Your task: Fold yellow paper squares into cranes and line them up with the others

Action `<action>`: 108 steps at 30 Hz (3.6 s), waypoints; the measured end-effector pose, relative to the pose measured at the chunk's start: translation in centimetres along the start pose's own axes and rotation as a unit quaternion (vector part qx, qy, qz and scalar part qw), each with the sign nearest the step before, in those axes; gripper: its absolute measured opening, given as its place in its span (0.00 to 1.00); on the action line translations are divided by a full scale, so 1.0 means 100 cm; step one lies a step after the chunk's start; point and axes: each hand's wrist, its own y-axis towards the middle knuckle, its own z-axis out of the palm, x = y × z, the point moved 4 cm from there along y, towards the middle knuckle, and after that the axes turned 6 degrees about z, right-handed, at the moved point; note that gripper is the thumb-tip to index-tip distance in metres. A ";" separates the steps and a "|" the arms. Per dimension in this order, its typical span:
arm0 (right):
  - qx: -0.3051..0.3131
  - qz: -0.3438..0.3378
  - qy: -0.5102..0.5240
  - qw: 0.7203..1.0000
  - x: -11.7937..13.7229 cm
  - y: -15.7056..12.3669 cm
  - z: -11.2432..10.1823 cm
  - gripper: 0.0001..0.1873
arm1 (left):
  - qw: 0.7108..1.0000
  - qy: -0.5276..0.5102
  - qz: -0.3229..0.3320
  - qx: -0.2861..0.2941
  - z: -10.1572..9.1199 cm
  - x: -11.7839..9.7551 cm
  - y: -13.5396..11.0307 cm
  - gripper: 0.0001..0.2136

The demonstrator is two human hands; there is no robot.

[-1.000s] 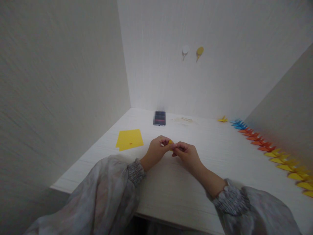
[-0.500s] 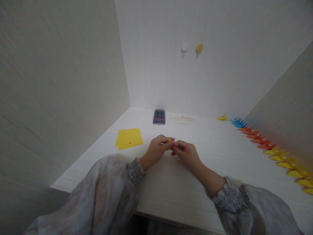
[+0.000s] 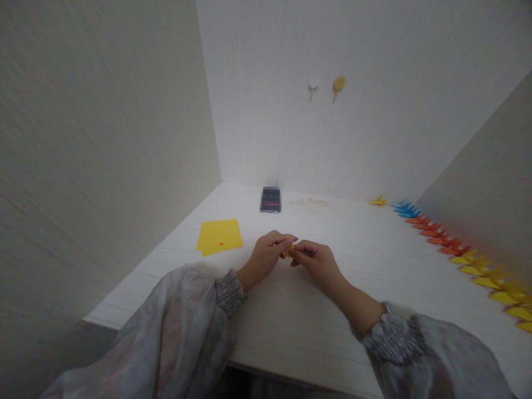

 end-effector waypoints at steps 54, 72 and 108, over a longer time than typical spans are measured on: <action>0.114 0.106 0.075 0.985 -0.009 -0.003 0.005 0.11 | 0.998 -0.004 -0.030 0.057 0.002 0.004 0.000 0.14; 0.078 0.078 0.058 0.992 -0.007 -0.007 0.003 0.11 | 0.987 -0.136 -0.042 -0.080 -0.009 0.003 0.004 0.16; -0.082 -0.045 -0.001 0.996 0.003 -0.004 -0.007 0.11 | 0.995 -0.093 -0.020 -0.029 -0.005 0.010 0.006 0.11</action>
